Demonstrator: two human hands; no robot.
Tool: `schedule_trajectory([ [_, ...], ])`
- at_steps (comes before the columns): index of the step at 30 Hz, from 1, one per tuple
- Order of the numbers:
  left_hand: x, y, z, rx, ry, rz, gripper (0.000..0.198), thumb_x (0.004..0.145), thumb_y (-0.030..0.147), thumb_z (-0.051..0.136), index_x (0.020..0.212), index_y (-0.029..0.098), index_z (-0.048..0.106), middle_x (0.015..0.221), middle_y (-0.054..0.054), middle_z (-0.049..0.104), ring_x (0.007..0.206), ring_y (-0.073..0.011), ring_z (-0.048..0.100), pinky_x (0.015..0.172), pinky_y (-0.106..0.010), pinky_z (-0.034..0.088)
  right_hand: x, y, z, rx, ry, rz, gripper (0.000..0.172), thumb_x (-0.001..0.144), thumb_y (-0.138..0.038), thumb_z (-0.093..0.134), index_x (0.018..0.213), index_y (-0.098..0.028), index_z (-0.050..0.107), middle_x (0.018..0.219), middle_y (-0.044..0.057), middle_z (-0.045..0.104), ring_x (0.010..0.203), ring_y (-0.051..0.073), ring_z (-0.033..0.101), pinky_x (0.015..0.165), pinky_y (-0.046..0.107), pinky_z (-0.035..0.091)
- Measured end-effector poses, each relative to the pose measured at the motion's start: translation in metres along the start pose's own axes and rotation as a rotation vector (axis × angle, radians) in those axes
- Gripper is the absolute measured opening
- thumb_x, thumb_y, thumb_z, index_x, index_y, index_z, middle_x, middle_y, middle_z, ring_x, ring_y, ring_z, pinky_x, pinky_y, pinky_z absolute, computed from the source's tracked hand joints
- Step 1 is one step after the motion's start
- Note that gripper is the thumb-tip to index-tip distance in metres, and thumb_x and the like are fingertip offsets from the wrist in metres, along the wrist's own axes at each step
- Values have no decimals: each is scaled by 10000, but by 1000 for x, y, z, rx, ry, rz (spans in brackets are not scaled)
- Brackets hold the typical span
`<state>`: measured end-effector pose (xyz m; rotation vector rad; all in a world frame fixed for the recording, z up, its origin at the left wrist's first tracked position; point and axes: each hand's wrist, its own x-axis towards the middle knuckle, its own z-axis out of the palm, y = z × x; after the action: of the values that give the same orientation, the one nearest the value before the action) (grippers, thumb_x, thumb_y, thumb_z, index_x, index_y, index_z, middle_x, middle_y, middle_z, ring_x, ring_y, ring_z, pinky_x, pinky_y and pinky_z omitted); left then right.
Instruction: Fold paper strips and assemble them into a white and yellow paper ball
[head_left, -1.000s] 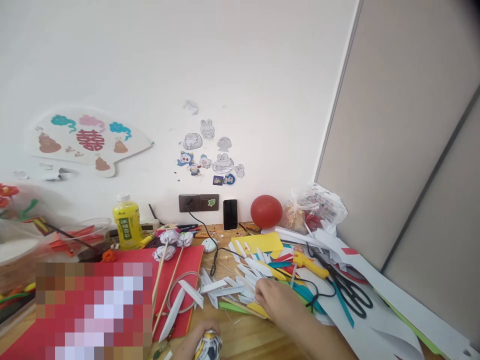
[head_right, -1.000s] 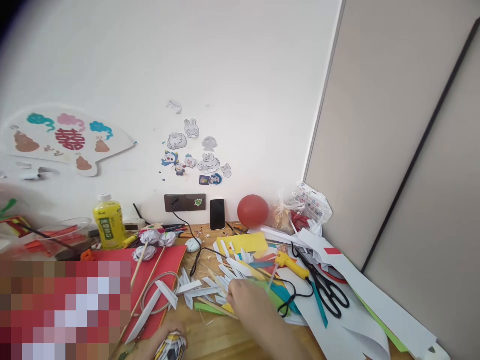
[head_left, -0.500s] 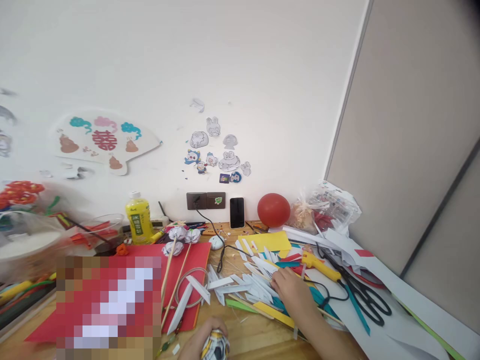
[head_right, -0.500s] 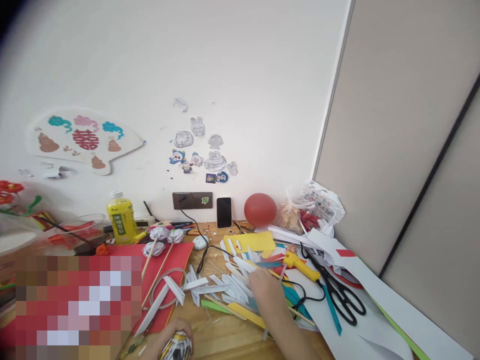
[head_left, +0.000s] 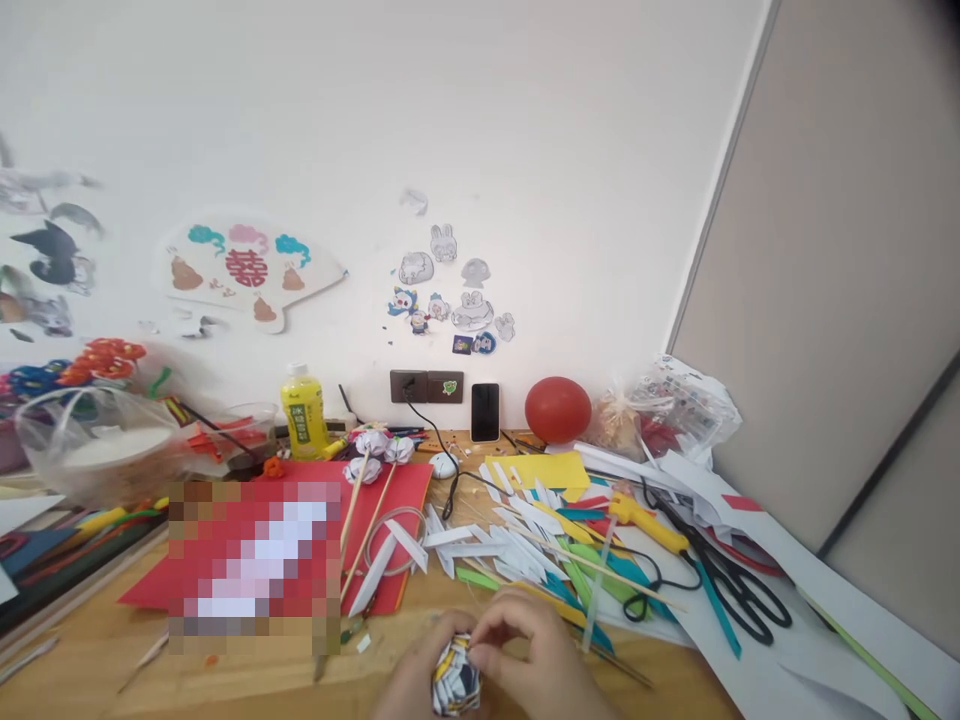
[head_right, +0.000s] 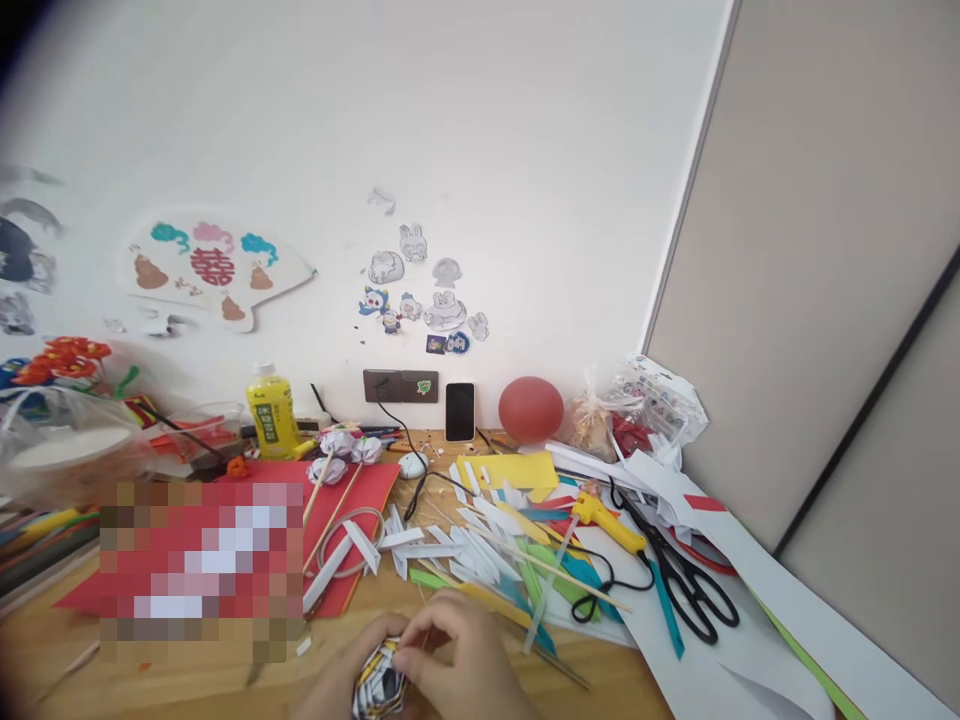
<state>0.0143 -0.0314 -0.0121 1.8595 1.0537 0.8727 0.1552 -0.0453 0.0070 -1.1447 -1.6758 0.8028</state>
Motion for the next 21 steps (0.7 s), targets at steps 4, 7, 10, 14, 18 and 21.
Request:
schedule_trajectory([
  [4,-4,6,-3,69,-24,53,232,580,120,547,799,194,536,750,-7,648,669,-164,595,605,-226,458,-4,-4,2,69,8,53,68,614,-118,663,622,-155,606,659,-4,573,649,129,559,615,211,437],
  [7,-4,7,-7,67,-80,70,235,613,124,518,837,195,533,793,-14,651,706,-161,603,630,-225,464,-6,-5,1,79,8,104,79,614,-129,657,642,-161,591,683,-5,582,668,132,560,638,222,443],
  [10,-5,6,-8,71,-95,73,223,626,118,503,830,207,524,796,-3,645,710,-152,599,630,-214,459,-7,-4,1,150,-7,90,76,641,-184,653,650,-162,581,688,1,577,673,139,560,637,241,459],
  [14,-8,1,-5,70,-57,65,261,622,114,497,858,224,477,771,16,620,667,-138,583,588,-201,446,-7,-2,-1,180,-34,67,128,667,-277,665,657,-162,609,698,11,565,680,142,560,632,248,471],
  [18,-11,-2,-3,64,-58,49,250,603,105,485,821,225,449,708,32,573,607,-125,544,542,-190,423,-4,-2,-4,173,-64,35,188,709,-348,635,664,-166,627,704,18,575,695,138,563,636,240,473],
  [21,-11,-1,-5,60,-83,32,233,609,113,485,808,221,433,682,40,535,594,-121,515,531,-190,408,-5,-5,-5,112,-48,5,201,732,-352,613,662,-164,614,699,18,581,686,134,569,623,234,477],
])
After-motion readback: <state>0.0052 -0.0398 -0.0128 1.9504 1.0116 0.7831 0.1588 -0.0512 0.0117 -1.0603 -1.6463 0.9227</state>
